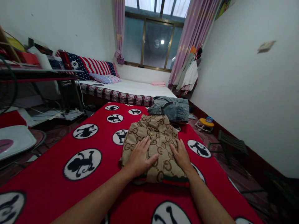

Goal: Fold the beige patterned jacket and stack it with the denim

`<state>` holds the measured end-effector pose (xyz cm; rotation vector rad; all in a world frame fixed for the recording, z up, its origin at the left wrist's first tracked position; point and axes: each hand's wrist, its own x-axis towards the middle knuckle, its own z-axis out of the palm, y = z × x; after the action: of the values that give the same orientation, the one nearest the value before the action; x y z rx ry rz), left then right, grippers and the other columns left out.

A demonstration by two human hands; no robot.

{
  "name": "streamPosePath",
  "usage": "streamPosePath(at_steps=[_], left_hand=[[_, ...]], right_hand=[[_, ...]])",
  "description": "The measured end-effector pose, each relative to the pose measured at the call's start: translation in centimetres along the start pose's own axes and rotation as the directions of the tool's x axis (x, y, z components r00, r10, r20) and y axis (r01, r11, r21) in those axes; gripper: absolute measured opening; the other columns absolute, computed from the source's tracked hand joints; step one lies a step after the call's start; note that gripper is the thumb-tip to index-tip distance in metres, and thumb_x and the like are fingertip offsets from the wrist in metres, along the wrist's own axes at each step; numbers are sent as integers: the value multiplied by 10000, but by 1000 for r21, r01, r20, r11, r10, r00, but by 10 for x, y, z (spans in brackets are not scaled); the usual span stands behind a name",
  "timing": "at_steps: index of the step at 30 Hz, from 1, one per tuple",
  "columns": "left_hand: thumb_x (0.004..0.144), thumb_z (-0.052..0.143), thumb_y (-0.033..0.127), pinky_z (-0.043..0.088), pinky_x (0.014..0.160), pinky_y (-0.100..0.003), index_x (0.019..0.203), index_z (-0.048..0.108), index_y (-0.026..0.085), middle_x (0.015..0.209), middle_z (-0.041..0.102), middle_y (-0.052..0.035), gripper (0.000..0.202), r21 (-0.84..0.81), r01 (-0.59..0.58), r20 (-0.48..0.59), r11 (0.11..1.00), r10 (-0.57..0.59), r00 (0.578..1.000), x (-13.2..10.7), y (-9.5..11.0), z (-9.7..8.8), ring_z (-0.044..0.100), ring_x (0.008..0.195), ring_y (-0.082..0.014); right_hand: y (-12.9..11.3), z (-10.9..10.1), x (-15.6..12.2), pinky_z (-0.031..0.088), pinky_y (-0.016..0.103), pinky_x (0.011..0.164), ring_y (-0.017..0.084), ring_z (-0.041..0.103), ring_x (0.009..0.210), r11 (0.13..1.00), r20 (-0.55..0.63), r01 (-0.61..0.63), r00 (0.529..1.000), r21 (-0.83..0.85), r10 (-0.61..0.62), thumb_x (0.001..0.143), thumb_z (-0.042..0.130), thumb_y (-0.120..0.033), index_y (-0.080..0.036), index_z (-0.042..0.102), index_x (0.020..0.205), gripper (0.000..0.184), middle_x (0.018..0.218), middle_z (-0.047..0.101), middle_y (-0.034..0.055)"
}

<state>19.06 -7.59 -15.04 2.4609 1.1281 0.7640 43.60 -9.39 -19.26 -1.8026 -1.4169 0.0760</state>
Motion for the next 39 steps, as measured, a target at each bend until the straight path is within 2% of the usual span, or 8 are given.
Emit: streamPosePath(at_steps=[5,8,12,15,21,27,34,39], left_hand=[[903,405,619,184,1201,-452,1453,385,140,1572,259,-123,730,2,2,15,1000,-2,1000,-1,0,-1,243,1451,-248],[901,400,634,187,1198,-463,1465,375,178,1571,265,-115,726,-14,-4,23,1000,5,1000,-2,-1,0,237,1453,-253],[891,433,630,189,1195,-480,1472,371,255,1579,254,-90,694,-34,-19,34,999,20,999,-2,-1,-2,232,1454,-260],[886,435,638,177,1196,-486,1470,376,265,1585,239,-87,695,-53,-12,47,999,14,999,-3,1,-4,223,1457,-261],[872,455,647,177,1191,-499,1450,410,283,1586,238,-86,684,-91,-5,51,996,10,999,-4,1,-6,212,1459,-274],[865,497,618,179,1189,-511,1439,423,299,1582,249,-82,661,-109,-9,23,994,11,1000,-4,2,-4,233,1452,-279],[862,493,627,192,1189,-504,1436,432,275,1574,267,-90,676,-123,13,34,992,-9,999,-4,3,-7,240,1449,-282],[864,483,635,204,1182,-512,1439,425,273,1568,282,-94,682,-150,-5,25,989,9,1000,-4,3,-8,259,1441,-285]], right_hand=[[1,-6,5,353,426,1104,293,471,1298,979,-36,-127,990,161,134,833,453,-612,-72,397,1400,786,1408,471,219],[2,-10,29,432,401,1032,290,555,1211,956,-22,-202,977,214,211,803,494,-622,-66,428,1376,801,1348,532,217],[-4,-18,86,506,372,914,277,641,1057,959,167,-227,966,173,198,786,567,-570,-117,647,1100,557,1098,692,143],[-13,-22,126,530,337,836,258,670,959,964,290,-229,940,137,183,732,672,-513,-137,702,934,428,991,724,110],[-30,-10,163,548,323,758,236,681,806,988,624,-156,773,17,112,534,852,-385,-174,738,854,399,875,749,62],[-41,7,168,558,333,819,237,673,904,995,583,-34,812,93,-27,384,892,-291,-169,733,939,590,1004,743,69],[-40,17,161,537,302,741,231,678,816,994,586,22,809,-103,43,453,817,-220,-172,749,907,462,839,744,30],[-57,8,113,492,334,706,313,681,896,894,355,122,934,-430,43,705,675,-443,-178,712,1058,443,941,731,137]])
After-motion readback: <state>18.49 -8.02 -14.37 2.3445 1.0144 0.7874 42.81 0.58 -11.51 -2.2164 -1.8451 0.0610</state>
